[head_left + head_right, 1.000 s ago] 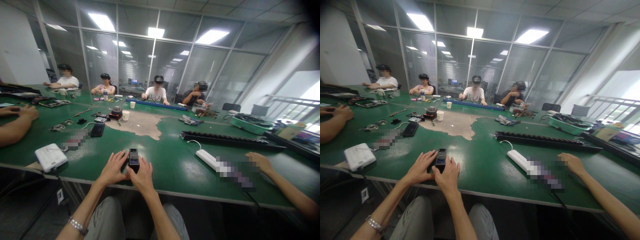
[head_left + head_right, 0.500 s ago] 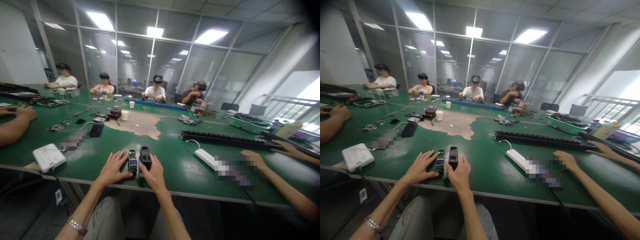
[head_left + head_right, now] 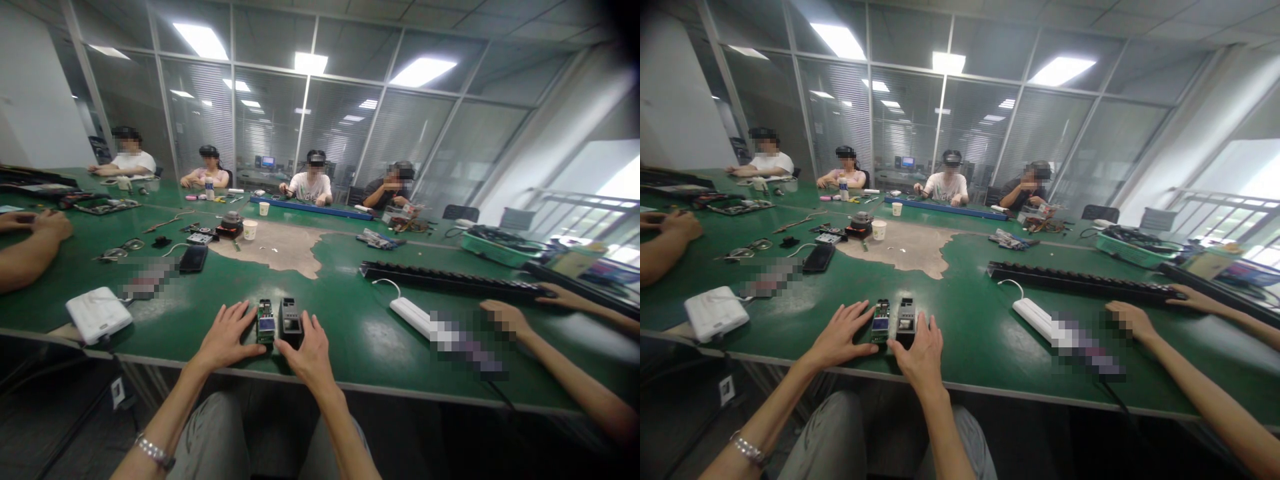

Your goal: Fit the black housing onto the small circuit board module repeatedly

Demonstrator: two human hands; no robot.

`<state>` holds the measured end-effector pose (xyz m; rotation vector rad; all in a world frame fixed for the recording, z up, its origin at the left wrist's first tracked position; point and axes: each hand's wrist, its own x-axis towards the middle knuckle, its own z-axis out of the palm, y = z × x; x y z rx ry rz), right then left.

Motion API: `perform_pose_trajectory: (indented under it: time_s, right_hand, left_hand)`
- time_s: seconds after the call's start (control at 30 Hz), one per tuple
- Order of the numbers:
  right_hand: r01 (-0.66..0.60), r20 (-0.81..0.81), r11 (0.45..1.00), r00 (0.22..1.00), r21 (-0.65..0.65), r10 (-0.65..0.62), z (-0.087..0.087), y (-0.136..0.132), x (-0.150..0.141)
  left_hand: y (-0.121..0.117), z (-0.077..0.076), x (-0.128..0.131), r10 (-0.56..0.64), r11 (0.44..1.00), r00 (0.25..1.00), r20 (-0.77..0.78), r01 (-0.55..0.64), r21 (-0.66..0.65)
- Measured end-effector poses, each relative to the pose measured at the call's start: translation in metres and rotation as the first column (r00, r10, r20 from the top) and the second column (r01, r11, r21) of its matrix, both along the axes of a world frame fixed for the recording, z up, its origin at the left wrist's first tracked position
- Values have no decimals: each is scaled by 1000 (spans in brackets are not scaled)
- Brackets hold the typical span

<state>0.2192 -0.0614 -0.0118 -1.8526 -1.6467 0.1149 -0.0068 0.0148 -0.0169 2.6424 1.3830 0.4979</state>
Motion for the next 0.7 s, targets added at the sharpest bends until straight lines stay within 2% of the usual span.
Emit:
perform_pose_trajectory:
  time_s: [0.3,0.4,0.53,0.7]
  right_hand:
    - [21,-23,999,1000,29,-21,-1,1,-4]
    - [13,-128,997,992,77,-4,13,-1,-5]
    - [-114,-286,980,945,162,157,38,-4,-12]
    - [-113,-261,977,952,180,158,48,-1,-30]
  left_hand:
    - [1,1,1,-8,1000,1000,-26,8,-15]
    - [1,0,1,0,1000,1000,-26,0,-2]
    - [0,-1,1,3,1000,1000,-24,-2,14]
    - [1,-4,1,-1,999,1000,-9,1,38]
